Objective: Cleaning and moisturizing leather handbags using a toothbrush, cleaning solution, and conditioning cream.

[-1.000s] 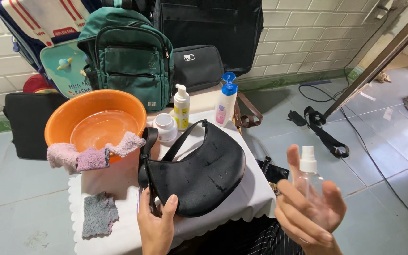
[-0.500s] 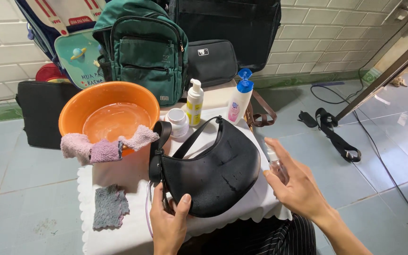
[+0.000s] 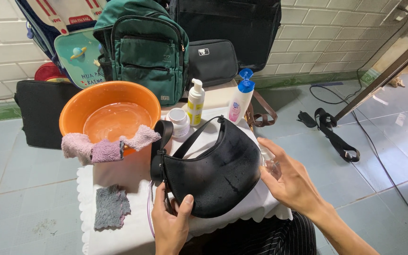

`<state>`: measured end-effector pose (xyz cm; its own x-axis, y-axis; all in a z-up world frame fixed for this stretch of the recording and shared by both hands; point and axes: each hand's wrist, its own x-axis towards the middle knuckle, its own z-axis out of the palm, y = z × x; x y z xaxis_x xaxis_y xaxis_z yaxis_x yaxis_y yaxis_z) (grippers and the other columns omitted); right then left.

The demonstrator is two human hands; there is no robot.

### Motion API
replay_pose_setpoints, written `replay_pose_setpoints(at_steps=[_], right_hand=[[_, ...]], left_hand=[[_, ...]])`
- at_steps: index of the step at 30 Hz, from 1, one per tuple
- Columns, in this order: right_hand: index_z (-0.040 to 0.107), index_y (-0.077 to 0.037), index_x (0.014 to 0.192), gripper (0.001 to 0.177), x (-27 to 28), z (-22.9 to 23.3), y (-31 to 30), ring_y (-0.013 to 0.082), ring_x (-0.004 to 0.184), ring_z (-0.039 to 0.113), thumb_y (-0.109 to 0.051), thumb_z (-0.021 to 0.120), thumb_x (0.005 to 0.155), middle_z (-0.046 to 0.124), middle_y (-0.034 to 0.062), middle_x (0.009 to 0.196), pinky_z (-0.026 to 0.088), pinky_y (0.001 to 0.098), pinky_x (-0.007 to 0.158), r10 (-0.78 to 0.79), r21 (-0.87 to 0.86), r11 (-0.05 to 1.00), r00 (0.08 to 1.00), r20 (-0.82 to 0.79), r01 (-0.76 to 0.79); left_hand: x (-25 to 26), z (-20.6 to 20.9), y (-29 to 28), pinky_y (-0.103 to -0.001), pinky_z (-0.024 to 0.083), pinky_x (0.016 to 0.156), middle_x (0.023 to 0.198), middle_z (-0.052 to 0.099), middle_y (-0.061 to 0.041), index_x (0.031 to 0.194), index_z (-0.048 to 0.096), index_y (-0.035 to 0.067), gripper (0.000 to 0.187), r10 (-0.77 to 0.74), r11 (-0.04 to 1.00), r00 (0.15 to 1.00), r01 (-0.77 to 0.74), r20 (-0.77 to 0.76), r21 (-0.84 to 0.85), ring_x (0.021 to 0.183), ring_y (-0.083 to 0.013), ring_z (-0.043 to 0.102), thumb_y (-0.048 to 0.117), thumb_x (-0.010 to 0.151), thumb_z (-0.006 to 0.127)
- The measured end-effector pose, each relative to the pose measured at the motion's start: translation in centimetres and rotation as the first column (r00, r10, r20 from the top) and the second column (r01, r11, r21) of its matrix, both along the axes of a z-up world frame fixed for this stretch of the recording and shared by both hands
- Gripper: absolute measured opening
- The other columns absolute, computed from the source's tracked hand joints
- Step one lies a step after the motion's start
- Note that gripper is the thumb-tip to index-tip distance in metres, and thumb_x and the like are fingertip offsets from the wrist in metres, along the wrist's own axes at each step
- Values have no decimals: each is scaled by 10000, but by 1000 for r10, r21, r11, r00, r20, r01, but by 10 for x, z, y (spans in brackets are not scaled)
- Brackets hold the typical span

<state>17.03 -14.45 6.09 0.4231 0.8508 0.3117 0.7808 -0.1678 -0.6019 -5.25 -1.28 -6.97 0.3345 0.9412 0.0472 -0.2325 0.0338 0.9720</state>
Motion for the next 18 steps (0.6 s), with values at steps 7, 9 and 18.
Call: replay_pose_setpoints(at_steps=[7, 9, 18], right_hand=[[447, -174, 1523, 713, -11, -13, -15, 129, 641, 593, -74, 722, 874, 664, 93, 984, 527, 303, 601, -1, 82, 997, 1000, 13, 0], [463, -181, 1501, 686, -18, -19, -15, 117, 631, 592, -61, 727, 879, 663, 86, 920, 543, 293, 597, 18, 80, 997, 1000, -15, -17], [435, -146, 1458, 661, -46, -9, -3, 100, 735, 694, -37, 714, 869, 680, 78, 955, 601, 274, 649, 176, 205, 963, 984, -1, -172]], left_hand=[[-4, 10, -3, -231, 439, 536, 827, 629, -22, 1258, 571, -22, 547, -25, 999, 1000, 25, -3, 37, 627, -64, 520, 236, 819, 771], [-5, 13, -3, -229, 441, 539, 824, 630, -17, 1261, 574, -16, 554, -14, 998, 1000, 15, -27, 56, 626, -60, 522, 249, 817, 771], [-8, 16, -4, -230, 442, 535, 801, 622, -12, 1262, 579, -4, 578, -18, 999, 998, 21, -63, 46, 614, -56, 519, 299, 811, 774]])
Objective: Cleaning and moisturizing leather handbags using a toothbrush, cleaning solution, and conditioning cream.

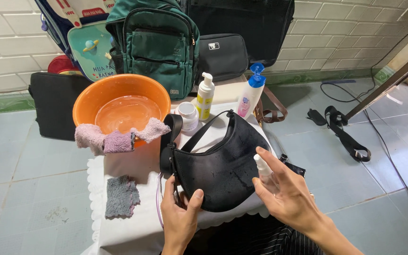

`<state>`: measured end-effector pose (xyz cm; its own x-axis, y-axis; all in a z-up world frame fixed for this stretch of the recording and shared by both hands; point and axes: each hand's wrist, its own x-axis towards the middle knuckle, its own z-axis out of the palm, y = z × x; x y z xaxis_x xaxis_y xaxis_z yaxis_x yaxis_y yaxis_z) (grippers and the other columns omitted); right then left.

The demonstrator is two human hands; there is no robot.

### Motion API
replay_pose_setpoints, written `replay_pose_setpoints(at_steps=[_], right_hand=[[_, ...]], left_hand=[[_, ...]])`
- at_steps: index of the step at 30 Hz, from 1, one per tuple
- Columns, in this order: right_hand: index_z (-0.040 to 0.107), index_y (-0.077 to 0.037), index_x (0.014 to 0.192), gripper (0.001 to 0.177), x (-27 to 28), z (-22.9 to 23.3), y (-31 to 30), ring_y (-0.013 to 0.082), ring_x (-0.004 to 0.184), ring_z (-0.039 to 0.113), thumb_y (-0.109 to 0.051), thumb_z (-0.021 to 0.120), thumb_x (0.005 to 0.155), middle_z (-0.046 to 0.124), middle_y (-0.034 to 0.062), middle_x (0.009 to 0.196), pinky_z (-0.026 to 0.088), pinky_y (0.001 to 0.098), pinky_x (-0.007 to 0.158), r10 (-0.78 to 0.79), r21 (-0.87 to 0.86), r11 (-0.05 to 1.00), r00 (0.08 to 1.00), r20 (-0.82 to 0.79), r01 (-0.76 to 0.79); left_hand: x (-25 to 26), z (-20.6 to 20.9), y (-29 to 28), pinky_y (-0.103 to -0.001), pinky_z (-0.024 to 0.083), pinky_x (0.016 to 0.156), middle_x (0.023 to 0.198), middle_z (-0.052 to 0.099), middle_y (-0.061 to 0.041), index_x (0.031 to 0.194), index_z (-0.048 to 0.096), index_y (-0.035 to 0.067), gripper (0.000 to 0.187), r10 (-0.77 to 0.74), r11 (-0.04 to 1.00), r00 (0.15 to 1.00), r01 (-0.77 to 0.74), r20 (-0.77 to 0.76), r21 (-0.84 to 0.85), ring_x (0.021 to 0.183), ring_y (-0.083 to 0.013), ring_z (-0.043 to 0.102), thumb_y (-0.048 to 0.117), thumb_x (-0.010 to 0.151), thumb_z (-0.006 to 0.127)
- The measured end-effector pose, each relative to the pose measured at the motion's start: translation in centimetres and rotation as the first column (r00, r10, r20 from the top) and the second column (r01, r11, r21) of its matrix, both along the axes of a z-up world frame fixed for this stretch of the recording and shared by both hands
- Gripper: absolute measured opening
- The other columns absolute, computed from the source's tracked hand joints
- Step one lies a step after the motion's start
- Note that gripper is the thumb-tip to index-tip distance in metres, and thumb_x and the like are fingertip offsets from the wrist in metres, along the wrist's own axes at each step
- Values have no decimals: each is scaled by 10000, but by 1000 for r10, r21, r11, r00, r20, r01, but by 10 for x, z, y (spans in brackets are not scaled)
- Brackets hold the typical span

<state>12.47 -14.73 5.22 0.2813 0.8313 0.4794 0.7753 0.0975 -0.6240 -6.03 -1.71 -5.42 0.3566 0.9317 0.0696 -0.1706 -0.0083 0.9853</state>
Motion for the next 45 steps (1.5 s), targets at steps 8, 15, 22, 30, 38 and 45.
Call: replay_pose_setpoints(at_steps=[8, 15, 22, 30, 38, 45], right_hand=[[518, -182, 1404, 592, -13, -4, 6, 130, 611, 629, -47, 731, 869, 629, 43, 827, 541, 274, 563, 53, -69, 996, 997, 56, -50], [506, -177, 1432, 629, -15, -2, 10, 144, 610, 623, -61, 739, 859, 629, 56, 844, 534, 285, 557, 14, -91, 996, 997, 71, -8], [482, -128, 1423, 628, 9, -9, -24, 130, 772, 687, -62, 717, 844, 692, 106, 1116, 582, 286, 667, -86, 25, 996, 993, 75, 84], [475, -179, 1417, 603, 37, -35, -47, 90, 662, 665, -62, 714, 876, 683, 64, 918, 598, 286, 640, -194, -119, 975, 980, -48, 187], [400, -157, 1482, 701, 19, -8, -33, 108, 691, 675, -75, 716, 861, 660, 43, 874, 593, 273, 613, -117, 10, 993, 993, 23, 116], [529, -141, 1383, 575, -24, -8, 1, 129, 701, 685, -58, 740, 854, 681, 48, 923, 579, 278, 616, 113, -47, 993, 993, 26, -112]], left_hand=[[2, -3, -2, -223, 444, 537, 825, 625, -11, 1267, 559, -17, 593, -24, 1000, 996, 24, 89, -5, 622, -54, 522, 284, 811, 790], [-1, -1, 0, -216, 455, 542, 834, 656, -10, 1276, 570, -5, 606, 6, 999, 999, -8, 42, 42, 623, -53, 540, 289, 797, 796], [-1, -5, 1, -217, 450, 544, 780, 634, -21, 1278, 574, 0, 603, -8, 1000, 1000, 8, 14, 27, 613, -60, 538, 297, 802, 795], [2, -1, -3, -223, 468, 555, 867, 624, -8, 1259, 559, -26, 582, 2, 999, 998, -4, 66, 32, 651, -54, 541, 281, 816, 780], [2, -6, -2, -225, 458, 528, 776, 604, -23, 1293, 556, -16, 595, 0, 1000, 998, 1, 65, -10, 607, -63, 529, 260, 814, 776], [-1, -1, -3, -212, 456, 541, 850, 637, -5, 1273, 564, -15, 551, -12, 999, 997, 8, 76, 40, 629, -48, 529, 240, 834, 778]])
